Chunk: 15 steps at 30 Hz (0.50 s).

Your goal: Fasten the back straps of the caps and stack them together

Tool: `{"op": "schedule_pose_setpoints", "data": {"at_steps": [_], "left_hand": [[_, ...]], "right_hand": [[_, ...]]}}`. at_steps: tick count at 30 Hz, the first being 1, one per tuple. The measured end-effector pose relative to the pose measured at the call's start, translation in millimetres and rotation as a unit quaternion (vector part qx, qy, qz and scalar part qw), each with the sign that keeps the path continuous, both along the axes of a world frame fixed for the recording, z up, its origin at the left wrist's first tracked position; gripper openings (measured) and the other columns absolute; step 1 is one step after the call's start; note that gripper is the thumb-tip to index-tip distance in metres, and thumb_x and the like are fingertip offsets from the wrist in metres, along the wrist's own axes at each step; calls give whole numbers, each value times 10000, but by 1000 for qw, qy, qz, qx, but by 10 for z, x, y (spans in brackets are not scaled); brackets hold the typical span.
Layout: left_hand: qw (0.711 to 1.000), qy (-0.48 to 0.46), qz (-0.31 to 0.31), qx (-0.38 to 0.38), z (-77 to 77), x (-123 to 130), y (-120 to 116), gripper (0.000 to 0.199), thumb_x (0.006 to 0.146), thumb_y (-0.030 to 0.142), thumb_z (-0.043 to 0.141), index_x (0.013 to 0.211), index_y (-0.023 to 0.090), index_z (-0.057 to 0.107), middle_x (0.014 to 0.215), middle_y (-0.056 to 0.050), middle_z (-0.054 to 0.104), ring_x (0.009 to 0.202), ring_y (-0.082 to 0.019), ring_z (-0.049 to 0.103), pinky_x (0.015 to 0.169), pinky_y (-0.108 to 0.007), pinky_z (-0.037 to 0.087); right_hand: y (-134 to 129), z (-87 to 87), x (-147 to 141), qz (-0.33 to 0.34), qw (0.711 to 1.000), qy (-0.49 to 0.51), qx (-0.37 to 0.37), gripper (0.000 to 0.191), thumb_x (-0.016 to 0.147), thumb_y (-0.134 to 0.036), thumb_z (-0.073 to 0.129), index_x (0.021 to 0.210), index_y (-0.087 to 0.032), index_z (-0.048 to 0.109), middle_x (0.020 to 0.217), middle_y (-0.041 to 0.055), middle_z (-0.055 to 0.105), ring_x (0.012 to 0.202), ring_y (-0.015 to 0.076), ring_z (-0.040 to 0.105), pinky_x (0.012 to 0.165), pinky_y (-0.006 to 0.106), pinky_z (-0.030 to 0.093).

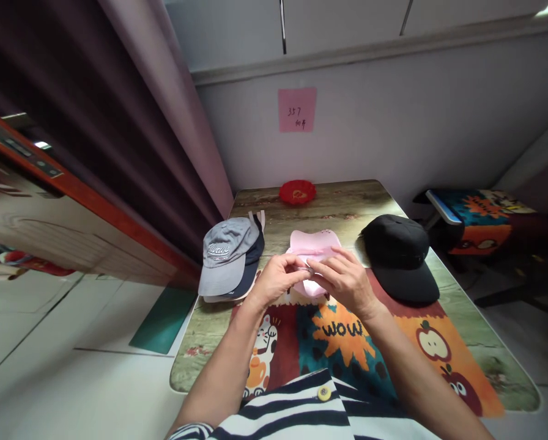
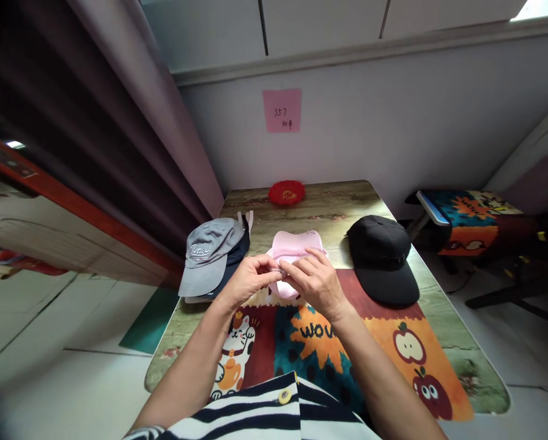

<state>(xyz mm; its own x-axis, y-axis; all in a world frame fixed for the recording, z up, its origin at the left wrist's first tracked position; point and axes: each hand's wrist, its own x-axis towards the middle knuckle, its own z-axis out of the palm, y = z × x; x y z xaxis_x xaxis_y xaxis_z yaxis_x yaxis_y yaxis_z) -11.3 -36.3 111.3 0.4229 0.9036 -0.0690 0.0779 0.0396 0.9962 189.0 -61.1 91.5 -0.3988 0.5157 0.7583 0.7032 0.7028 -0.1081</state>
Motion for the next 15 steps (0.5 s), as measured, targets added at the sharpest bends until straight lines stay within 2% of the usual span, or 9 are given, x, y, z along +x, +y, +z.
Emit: {"op": "schedule_pose_setpoints", "data": {"at_steps": [5, 9, 13, 15], "left_hand": [[1000, -16, -9, -5, 13, 7, -20, 273, 739, 367, 823, 772, 128, 696, 694, 12, 611, 643, -98, 522, 627, -215, 390], [1000, 19, -3, 24, 18, -21, -35, 263, 773, 391, 794, 808, 131, 776, 744, -33, 693, 657, -118, 557, 634, -232, 414], [998, 54, 10, 27, 27, -35, -52, 268, 775, 402, 782, 815, 138, 809, 636, -18, 661, 545, -98, 479, 528, -230, 342], [997, 61, 11, 37, 33, -29, -56, 253, 781, 387, 773, 783, 135, 801, 645, -21, 670, 544, -99, 488, 525, -229, 350]], "right_hand": [[-18, -40, -13, 1, 1000, 20, 22, 314, 966, -211, 635, 1279, -229, 656, 923, 38, 772, 808, 162, 698, 1068, 397, 464], [-32, -66, 5, -3, 999, 37, 1, 267, 960, -246, 652, 1225, -254, 682, 949, 29, 785, 811, 159, 709, 1100, 417, 429], [-50, -99, -17, -9, 998, 46, -28, 221, 958, -282, 657, 1173, -272, 710, 910, 12, 787, 774, 153, 700, 1109, 421, 408], [-51, -104, -34, -16, 998, 47, -48, 211, 956, -311, 659, 1155, -279, 721, 918, 14, 788, 785, 162, 701, 1111, 433, 402]]}}
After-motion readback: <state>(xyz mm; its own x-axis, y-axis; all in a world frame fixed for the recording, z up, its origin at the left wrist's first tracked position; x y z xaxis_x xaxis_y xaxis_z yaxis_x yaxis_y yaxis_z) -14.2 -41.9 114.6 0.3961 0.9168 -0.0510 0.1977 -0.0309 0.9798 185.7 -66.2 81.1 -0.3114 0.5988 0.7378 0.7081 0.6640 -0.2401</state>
